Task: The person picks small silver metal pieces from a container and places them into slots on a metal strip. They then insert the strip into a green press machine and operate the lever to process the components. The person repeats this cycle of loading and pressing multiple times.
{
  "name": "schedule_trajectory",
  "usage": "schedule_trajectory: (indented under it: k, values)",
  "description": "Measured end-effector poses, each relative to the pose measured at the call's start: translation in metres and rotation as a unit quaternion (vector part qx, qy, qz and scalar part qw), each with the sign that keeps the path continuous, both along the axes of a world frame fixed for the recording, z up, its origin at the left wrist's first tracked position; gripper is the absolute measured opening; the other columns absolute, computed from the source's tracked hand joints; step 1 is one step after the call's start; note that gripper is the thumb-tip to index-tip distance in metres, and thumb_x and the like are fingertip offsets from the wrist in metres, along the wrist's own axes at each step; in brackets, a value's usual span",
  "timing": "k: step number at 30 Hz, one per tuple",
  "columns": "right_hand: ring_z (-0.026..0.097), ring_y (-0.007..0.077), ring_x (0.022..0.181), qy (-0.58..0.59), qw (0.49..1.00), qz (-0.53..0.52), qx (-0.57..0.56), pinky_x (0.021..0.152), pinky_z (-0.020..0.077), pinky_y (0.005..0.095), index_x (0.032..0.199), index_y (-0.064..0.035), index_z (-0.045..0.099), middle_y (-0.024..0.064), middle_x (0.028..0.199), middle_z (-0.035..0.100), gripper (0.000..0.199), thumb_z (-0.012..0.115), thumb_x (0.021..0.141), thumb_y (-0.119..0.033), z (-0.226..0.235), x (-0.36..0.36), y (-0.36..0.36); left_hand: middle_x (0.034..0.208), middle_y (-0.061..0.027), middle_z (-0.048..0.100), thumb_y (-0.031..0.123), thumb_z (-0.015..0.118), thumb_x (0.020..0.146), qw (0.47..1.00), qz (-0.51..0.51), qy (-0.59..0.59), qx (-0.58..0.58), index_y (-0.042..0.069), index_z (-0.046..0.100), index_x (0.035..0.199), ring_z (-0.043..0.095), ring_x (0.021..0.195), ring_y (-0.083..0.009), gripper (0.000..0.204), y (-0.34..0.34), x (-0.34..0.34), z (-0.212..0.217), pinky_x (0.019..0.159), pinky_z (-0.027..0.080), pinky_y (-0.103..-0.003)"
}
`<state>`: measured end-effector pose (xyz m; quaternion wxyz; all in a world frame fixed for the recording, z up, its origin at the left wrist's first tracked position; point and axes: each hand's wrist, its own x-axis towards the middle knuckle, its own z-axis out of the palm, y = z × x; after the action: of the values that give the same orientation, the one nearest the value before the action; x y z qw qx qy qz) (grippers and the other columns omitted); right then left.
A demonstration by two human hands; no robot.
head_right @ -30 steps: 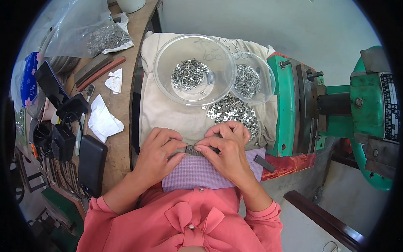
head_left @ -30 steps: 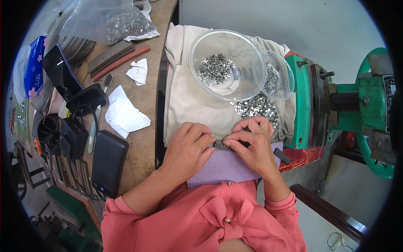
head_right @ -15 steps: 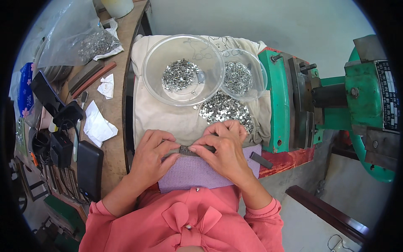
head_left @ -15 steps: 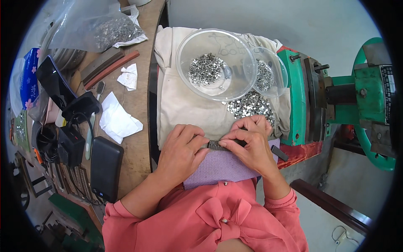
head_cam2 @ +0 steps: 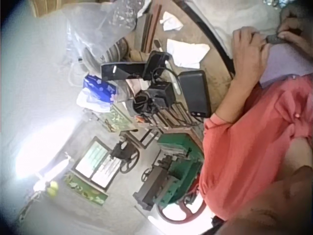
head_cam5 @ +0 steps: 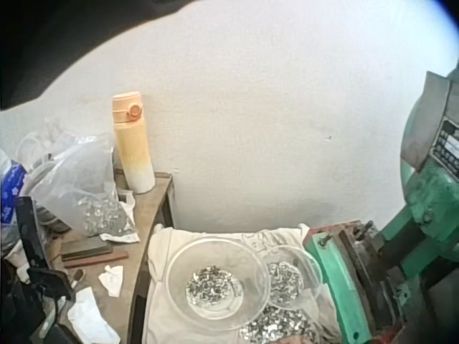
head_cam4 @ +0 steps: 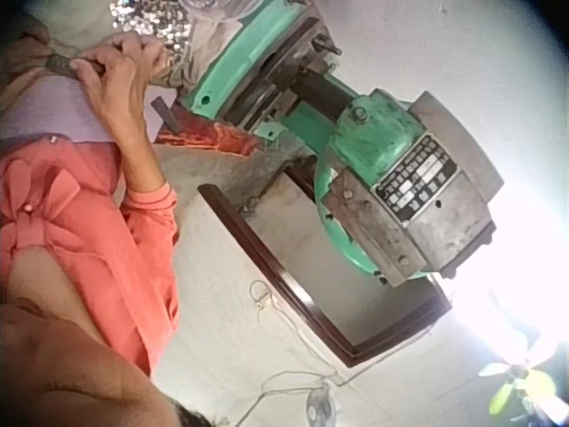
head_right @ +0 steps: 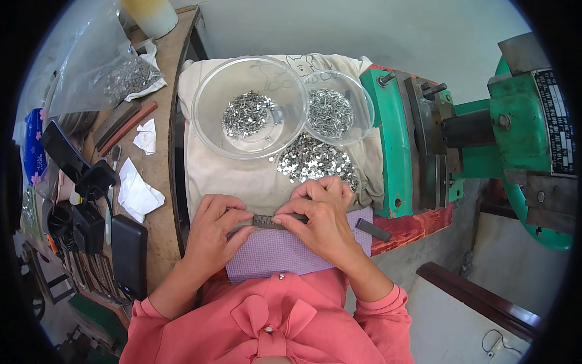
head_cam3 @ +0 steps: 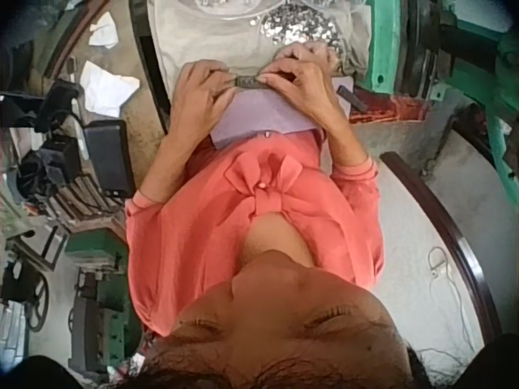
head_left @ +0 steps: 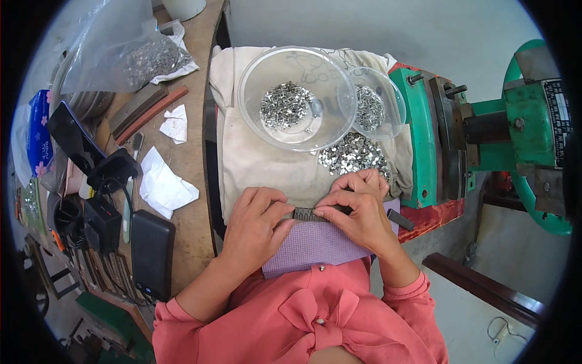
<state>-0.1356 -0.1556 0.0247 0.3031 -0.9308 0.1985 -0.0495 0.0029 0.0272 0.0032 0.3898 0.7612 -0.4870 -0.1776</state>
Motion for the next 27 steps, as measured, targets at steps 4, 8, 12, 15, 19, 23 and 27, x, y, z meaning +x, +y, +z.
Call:
schedule_trajectory:
  k: [4, 8, 12, 15, 19, 23, 27]
  values:
    - [0.046, 0.0223, 0.103, 0.007, 1.0, -0.004, 0.002, 0.096, 0.0241, 0.0424, 0.082, -0.0198, 0.081, -0.0059, 0.091, 0.06, 0.013, 0.085, 0.073, -0.03, 0.002, -0.007, -0.005, 0.105, -0.0091, 0.063, 0.006, 0.08, 0.072, 1.0, -0.003, -0.007, -0.003, 0.005, 0.07, 0.098, 0.057, 0.099, -0.0311, 0.027, 0.0, 0.0, 0.0, 0.084, 0.048, -0.04]
    - [0.046, 0.022, 0.103, -0.003, 1.0, -0.009, 0.005, 0.096, 0.0238, 0.042, 0.081, -0.0187, 0.081, -0.0053, 0.091, 0.06, 0.014, 0.085, 0.073, -0.03, 0.0, -0.006, -0.004, 0.105, -0.0091, 0.063, 0.006, 0.08, 0.072, 1.0, -0.004, -0.004, 0.0, 0.005, 0.071, 0.098, 0.057, 0.099, -0.031, 0.028, -0.001, 0.001, 0.002, 0.083, 0.048, -0.04]
    - [0.047, 0.0218, 0.103, -0.005, 1.0, -0.009, 0.002, 0.096, 0.0237, 0.0418, 0.081, -0.0183, 0.081, -0.0054, 0.09, 0.06, 0.014, 0.085, 0.073, -0.03, -0.001, -0.004, -0.004, 0.104, -0.0092, 0.063, 0.006, 0.08, 0.072, 1.0, -0.004, -0.003, 0.005, 0.004, 0.07, 0.098, 0.057, 0.099, -0.0309, 0.028, -0.002, 0.001, 0.002, 0.083, 0.049, -0.039]
    - [0.047, 0.0218, 0.103, 0.004, 1.0, -0.01, -0.008, 0.096, 0.0238, 0.0419, 0.08, -0.0182, 0.081, -0.0057, 0.09, 0.06, 0.015, 0.085, 0.073, -0.031, 0.001, -0.008, -0.007, 0.104, -0.009, 0.063, 0.006, 0.08, 0.072, 1.0, -0.003, -0.01, -0.002, 0.005, 0.071, 0.098, 0.057, 0.098, -0.0308, 0.028, -0.001, 0.001, 0.002, 0.083, 0.049, -0.039]
    - [0.047, 0.0218, 0.103, 0.008, 1.0, -0.011, -0.014, 0.096, 0.0241, 0.0426, 0.08, -0.0187, 0.081, -0.0061, 0.09, 0.06, 0.016, 0.085, 0.072, -0.032, 0.003, -0.008, -0.007, 0.104, -0.0088, 0.063, 0.006, 0.08, 0.072, 1.0, -0.001, -0.009, -0.003, 0.005, 0.071, 0.098, 0.057, 0.098, -0.0306, 0.028, -0.001, 0.0, 0.0, 0.083, 0.049, -0.039]
    - [0.047, 0.0217, 0.102, 0.013, 1.0, -0.005, -0.014, 0.095, 0.0244, 0.0425, 0.08, -0.0194, 0.081, -0.0062, 0.091, 0.06, 0.016, 0.085, 0.072, -0.033, 0.002, -0.007, -0.008, 0.104, -0.0086, 0.063, 0.006, 0.08, 0.072, 1.0, 0.0, -0.007, -0.001, 0.005, 0.07, 0.098, 0.057, 0.099, -0.0304, 0.028, 0.0, 0.001, 0.001, 0.083, 0.049, -0.04]
    - [0.047, 0.0215, 0.102, 0.018, 1.0, -0.002, -0.021, 0.094, 0.0248, 0.0419, 0.08, -0.0193, 0.081, -0.0062, 0.091, 0.06, 0.015, 0.085, 0.072, -0.032, 0.005, -0.011, -0.012, 0.104, -0.0086, 0.063, 0.006, 0.08, 0.072, 1.0, -0.002, -0.004, 0.002, 0.004, 0.07, 0.098, 0.057, 0.099, -0.0306, 0.028, 0.0, 0.001, 0.002, 0.084, 0.049, -0.04]
